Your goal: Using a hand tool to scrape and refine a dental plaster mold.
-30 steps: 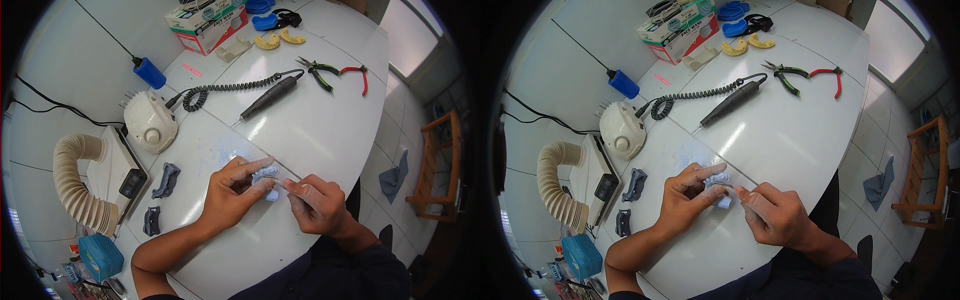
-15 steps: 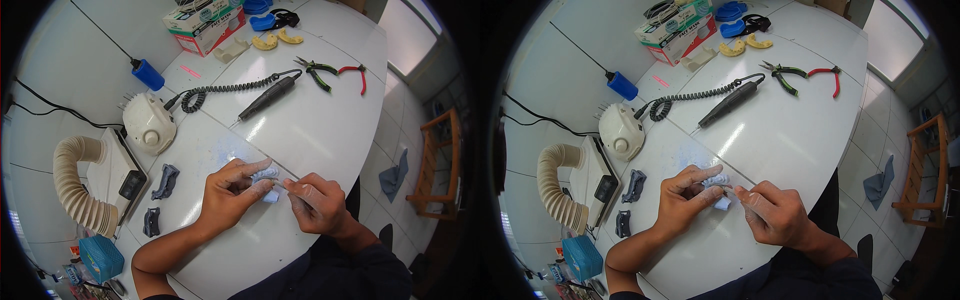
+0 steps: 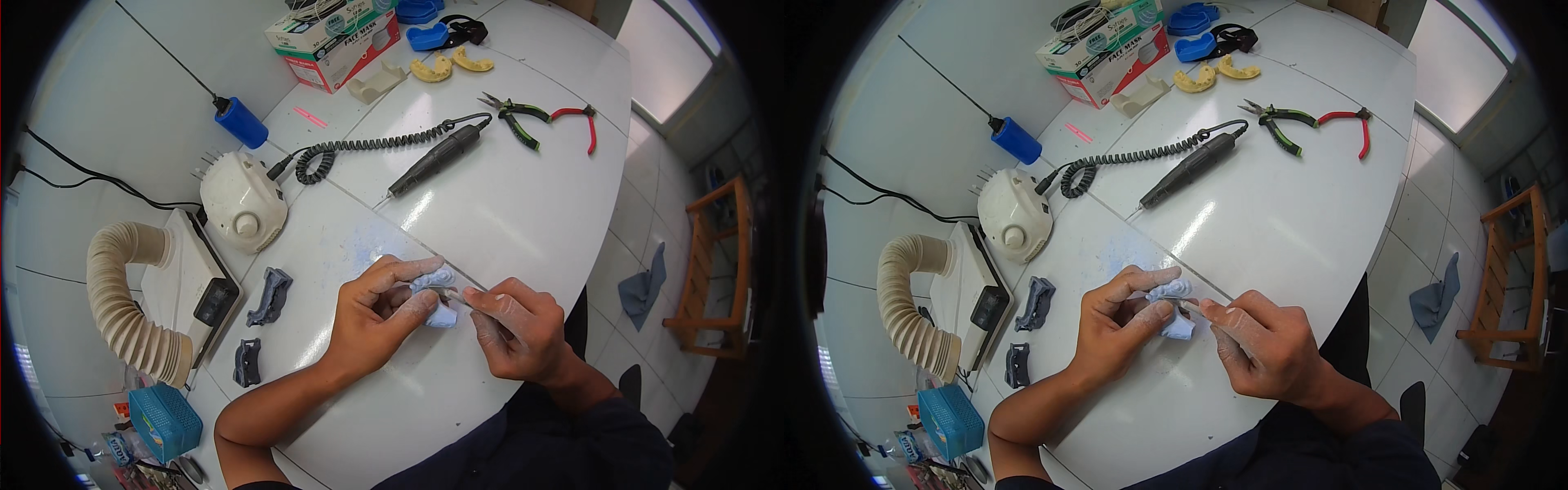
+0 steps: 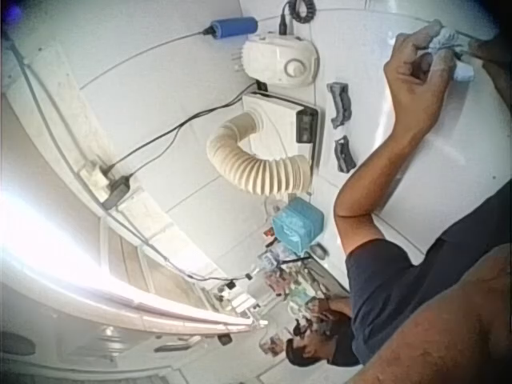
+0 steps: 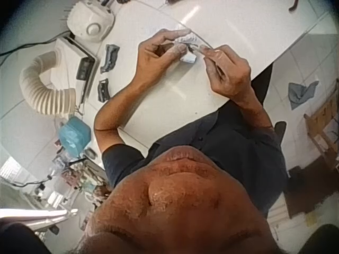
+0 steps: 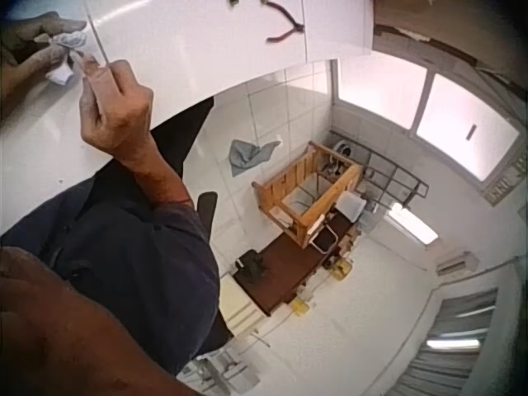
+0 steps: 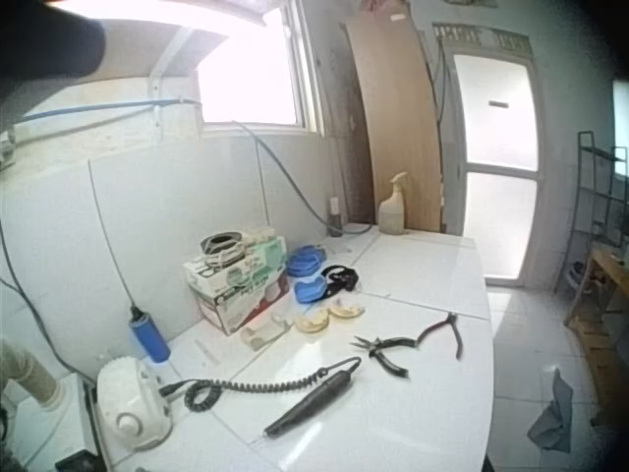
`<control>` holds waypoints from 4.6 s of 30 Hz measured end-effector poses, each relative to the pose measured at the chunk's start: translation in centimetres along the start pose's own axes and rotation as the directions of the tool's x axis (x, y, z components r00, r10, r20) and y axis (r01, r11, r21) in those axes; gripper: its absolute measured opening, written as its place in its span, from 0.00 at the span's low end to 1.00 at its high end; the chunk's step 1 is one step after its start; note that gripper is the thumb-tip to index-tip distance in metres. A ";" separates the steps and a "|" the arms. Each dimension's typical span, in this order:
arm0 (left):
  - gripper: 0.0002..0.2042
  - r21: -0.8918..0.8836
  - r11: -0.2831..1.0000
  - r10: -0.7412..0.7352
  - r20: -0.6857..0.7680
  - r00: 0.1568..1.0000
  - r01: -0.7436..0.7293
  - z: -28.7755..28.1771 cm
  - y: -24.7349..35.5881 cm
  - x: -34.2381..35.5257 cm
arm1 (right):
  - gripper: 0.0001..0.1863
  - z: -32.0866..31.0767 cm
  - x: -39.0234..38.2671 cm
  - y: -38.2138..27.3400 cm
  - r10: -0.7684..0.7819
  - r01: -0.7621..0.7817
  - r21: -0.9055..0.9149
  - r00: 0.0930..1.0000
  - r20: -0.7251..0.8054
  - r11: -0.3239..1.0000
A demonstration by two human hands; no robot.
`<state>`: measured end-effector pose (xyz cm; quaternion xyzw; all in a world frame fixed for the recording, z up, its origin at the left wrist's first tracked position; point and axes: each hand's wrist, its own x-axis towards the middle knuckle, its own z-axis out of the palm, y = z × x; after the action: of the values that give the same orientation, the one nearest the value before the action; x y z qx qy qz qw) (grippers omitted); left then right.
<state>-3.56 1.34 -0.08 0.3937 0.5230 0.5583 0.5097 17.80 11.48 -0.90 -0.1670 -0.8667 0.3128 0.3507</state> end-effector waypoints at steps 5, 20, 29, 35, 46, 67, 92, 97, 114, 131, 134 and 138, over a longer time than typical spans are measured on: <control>0.22 -0.008 1.000 -0.008 -0.046 0.999 0.008 0.4 0.3 0.1 | 0.24 0.0 0.2 -0.1 0.006 -0.006 0.010 1.000 0.001 1.000; 0.22 0.032 0.999 0.029 0.025 0.999 -0.030 0.2 -0.1 0.0 | 0.23 0.0 0.4 -0.1 -0.014 0.014 0.025 1.000 -0.002 1.000; 0.22 0.081 0.997 -0.005 0.020 1.000 0.003 0.4 0.4 -0.2 | 0.29 -0.1 -0.1 0.4 -0.034 0.033 0.027 0.999 0.032 0.999; 0.23 0.102 0.995 0.007 0.002 1.000 -0.008 0.4 0.5 -0.3 | 0.29 -0.1 -0.1 0.4 -0.043 0.042 0.031 0.998 0.034 0.999; 0.25 0.163 0.986 0.033 0.039 0.999 -0.039 0.1 0.3 -0.3 | 0.28 -0.2 0.0 0.4 -0.046 0.045 0.052 0.999 0.023 0.998; 0.24 0.107 0.993 0.052 0.044 0.998 -0.057 0.2 0.1 -0.2 | 0.29 -0.3 0.1 0.4 -0.051 0.047 0.084 0.998 0.046 0.995; 0.22 0.146 0.989 0.030 0.025 0.999 -0.034 0.2 0.2 -0.2 | 0.28 0.0 -0.1 0.3 -0.065 0.064 0.025 0.997 0.041 0.998; 0.24 0.134 0.991 -0.021 0.035 0.999 0.016 0.3 0.5 -0.3 | 0.30 -0.1 -0.3 0.5 -0.070 0.068 0.046 0.996 0.056 0.997; 0.22 0.121 0.991 0.047 0.055 0.997 -0.053 0.4 0.2 -0.2 | 0.30 -0.1 -0.2 0.5 -0.074 0.071 0.047 0.996 0.049 0.996; 0.30 0.034 0.997 0.066 0.117 0.991 -0.071 0.4 0.2 0.2 | 0.28 0.2 0.0 0.3 0.000 0.000 -0.034 1.000 -0.013 0.999; 0.35 -0.065 0.998 0.010 0.162 0.987 0.001 0.4 0.1 0.2 | 0.27 0.1 0.0 0.2 0.008 -0.009 -0.038 1.000 -0.022 0.999; 0.37 -0.050 0.998 -0.041 0.141 0.989 0.049 0.3 0.2 0.2 | 0.26 -0.2 0.1 0.0 -0.003 0.003 -0.028 1.000 -0.006 1.000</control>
<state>-3.32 1.60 0.10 0.4063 0.4795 0.5313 0.5680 17.87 11.59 -0.75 -0.1714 -0.8702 0.2998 0.3515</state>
